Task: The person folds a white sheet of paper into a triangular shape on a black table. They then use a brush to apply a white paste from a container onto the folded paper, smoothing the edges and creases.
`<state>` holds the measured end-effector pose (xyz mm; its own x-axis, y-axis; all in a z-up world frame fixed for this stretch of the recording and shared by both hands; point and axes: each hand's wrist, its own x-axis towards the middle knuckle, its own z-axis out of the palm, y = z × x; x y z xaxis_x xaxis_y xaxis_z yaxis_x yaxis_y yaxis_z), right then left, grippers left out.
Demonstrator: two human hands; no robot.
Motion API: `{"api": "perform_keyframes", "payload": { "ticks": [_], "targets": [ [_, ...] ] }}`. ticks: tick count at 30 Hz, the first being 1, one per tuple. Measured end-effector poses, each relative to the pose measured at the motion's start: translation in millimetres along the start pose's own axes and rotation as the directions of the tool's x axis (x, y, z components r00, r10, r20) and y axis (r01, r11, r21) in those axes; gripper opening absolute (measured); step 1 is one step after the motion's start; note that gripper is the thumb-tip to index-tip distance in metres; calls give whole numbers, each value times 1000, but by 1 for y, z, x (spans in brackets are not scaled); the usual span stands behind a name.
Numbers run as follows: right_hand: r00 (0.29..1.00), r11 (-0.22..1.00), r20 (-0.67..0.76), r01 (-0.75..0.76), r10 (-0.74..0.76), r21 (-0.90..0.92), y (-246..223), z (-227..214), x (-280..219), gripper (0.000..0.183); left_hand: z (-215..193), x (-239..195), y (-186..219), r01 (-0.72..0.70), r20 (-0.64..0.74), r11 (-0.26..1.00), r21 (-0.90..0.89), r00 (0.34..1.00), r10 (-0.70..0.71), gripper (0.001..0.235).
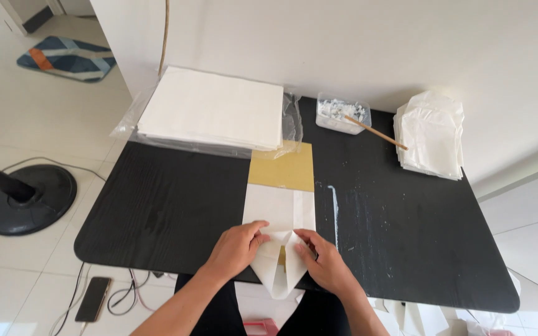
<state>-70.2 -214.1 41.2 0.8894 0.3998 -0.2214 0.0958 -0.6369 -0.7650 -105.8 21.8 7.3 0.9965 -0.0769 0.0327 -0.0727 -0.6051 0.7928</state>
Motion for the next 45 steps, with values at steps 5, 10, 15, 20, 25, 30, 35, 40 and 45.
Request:
{"api": "perform_keyframes", "payload": {
  "ticks": [5,10,15,20,25,30,35,40,45],
  "targets": [
    [991,1000,-135,7,-5,15,4,6,2,42,9,2,-1,10,-68,997,71,998,-5,40],
    [989,990,-93,-111,119,92,-22,2,-1,37,2,11,5,35,-15,995,93,999,-34,39],
    [993,992,32,-118,117,45,-18,-3,3,42,-8,18,25,-113,190,986,127,978,87,45],
    [984,985,88,-159,153,65,-21,-13,2,52,-30,31,45,-108,374,993,45,924,84,43],
    [976,975,125,-190,176,116,-16,-18,1,61,-29,38,47,-159,442,987,27,887,131,45],
    [987,987,153,-71,49,144,-11,-18,1,63,-13,43,45,-328,357,945,8,883,304,36],
    [984,986,157,-107,86,126,-13,-20,2,63,-5,47,37,-399,264,917,-19,883,389,19],
    [981,981,157,-139,117,135,-16,-22,4,69,-11,49,35,-410,245,912,-2,884,398,17],
    [986,937,156,-114,65,332,-10,-21,4,49,-34,46,56,-244,398,970,-26,887,234,47]
  ]
}}
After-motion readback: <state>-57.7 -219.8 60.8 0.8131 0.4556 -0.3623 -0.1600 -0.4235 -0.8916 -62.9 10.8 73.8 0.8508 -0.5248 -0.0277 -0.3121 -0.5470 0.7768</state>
